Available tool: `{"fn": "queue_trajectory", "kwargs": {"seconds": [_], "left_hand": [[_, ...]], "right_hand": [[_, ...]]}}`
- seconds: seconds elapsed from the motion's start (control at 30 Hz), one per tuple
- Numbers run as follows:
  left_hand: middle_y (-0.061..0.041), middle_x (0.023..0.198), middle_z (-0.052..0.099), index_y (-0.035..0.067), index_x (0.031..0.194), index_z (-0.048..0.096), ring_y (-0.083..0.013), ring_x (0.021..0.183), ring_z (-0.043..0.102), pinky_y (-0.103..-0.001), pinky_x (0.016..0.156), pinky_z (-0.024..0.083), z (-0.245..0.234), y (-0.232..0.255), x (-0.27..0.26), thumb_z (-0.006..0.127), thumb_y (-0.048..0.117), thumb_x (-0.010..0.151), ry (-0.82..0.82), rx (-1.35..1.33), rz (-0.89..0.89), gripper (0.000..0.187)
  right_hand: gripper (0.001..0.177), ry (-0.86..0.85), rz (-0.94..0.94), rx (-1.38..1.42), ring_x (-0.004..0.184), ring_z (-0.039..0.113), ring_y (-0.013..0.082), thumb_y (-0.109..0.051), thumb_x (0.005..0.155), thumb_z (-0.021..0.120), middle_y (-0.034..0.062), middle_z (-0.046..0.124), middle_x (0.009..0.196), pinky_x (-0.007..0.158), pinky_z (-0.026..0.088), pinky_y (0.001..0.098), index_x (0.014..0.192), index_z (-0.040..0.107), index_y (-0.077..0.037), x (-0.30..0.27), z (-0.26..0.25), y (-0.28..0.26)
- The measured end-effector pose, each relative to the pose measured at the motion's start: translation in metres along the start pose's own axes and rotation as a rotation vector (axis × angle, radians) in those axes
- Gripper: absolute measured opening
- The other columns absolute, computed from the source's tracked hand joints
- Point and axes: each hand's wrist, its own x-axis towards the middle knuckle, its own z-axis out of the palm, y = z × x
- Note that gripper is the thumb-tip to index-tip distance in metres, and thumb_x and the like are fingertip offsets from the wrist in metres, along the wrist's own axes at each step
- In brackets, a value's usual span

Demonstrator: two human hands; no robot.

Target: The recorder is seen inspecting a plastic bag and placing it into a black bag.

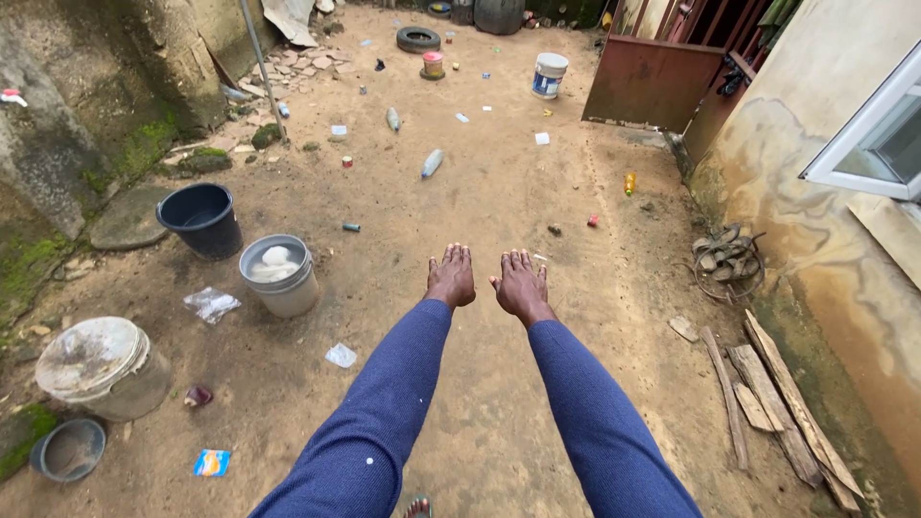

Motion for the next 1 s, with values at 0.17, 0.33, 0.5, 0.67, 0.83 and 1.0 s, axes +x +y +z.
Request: {"fn": "queue_trajectory", "kwargs": {"seconds": [0.17, 0.33, 0.5, 0.67, 0.83, 1.0], "left_hand": [[-0.012, 0.173, 0.010, 0.005, 0.163, 0.011, -0.0262, 0.160, 0.009, -0.055, 0.128, 0.015, -0.026, -0.021, 0.036, 0.066, 0.027, 0.092, -0.013, 0.010, 0.017, 0.092], [-0.013, 0.173, 0.009, 0.004, 0.163, 0.010, -0.0264, 0.160, 0.008, -0.056, 0.127, 0.014, -0.020, -0.047, 0.081, 0.060, 0.022, 0.094, -0.037, 0.029, 0.041, 0.088], [-0.014, 0.173, 0.009, 0.003, 0.163, 0.010, -0.0267, 0.160, 0.009, -0.056, 0.127, 0.015, -0.027, -0.069, 0.105, 0.049, 0.009, 0.092, -0.021, 0.056, 0.038, 0.082], [-0.015, 0.173, 0.009, 0.003, 0.164, 0.010, -0.0274, 0.160, 0.009, -0.056, 0.126, 0.016, -0.020, -0.077, 0.133, 0.048, 0.008, 0.091, -0.027, 0.064, 0.038, 0.082], [-0.015, 0.173, 0.009, 0.003, 0.164, 0.009, -0.0271, 0.160, 0.010, -0.055, 0.127, 0.015, -0.025, -0.074, 0.151, 0.049, 0.006, 0.089, -0.043, 0.058, 0.023, 0.085], [-0.014, 0.173, 0.008, 0.003, 0.164, 0.009, -0.0269, 0.160, 0.008, -0.055, 0.127, 0.014, -0.022, -0.065, 0.194, 0.048, 0.006, 0.090, -0.052, 0.052, -0.003, 0.083]], "right_hand": [[0.070, 0.019, 0.011, 0.021, 0.158, 0.015, 0.0284, -0.048, 0.105, 0.042, 0.0100, 0.021, 0.170, 0.124, 0.015, 0.0613, 0.161, 0.026, -0.009, 0.050, -0.001, -0.015], [0.071, 0.008, 0.036, 0.048, 0.158, 0.015, 0.0283, -0.049, 0.105, 0.041, 0.0099, 0.021, 0.170, 0.124, 0.016, 0.0609, 0.161, 0.026, -0.009, 0.084, 0.001, -0.028], [0.071, -0.010, 0.050, 0.023, 0.158, 0.013, 0.0286, -0.050, 0.106, 0.039, 0.0098, 0.018, 0.171, 0.125, 0.013, 0.0605, 0.162, 0.023, -0.010, 0.115, 0.008, -0.036], [0.071, -0.040, 0.055, 0.035, 0.158, 0.011, 0.0281, -0.049, 0.105, 0.038, 0.0095, 0.017, 0.171, 0.125, 0.013, 0.0616, 0.162, 0.022, -0.010, 0.140, 0.010, -0.038], [0.069, -0.037, 0.027, 0.048, 0.158, 0.012, 0.0292, -0.047, 0.106, 0.038, 0.0106, 0.018, 0.170, 0.124, 0.014, 0.0622, 0.161, 0.023, -0.009, 0.171, 0.017, -0.029], [0.059, 0.041, -0.020, 0.066, 0.158, 0.016, 0.0312, -0.035, 0.108, 0.038, 0.0112, 0.023, 0.170, 0.121, 0.018, 0.0661, 0.159, 0.030, -0.007, 0.211, 0.024, 0.000]]}}
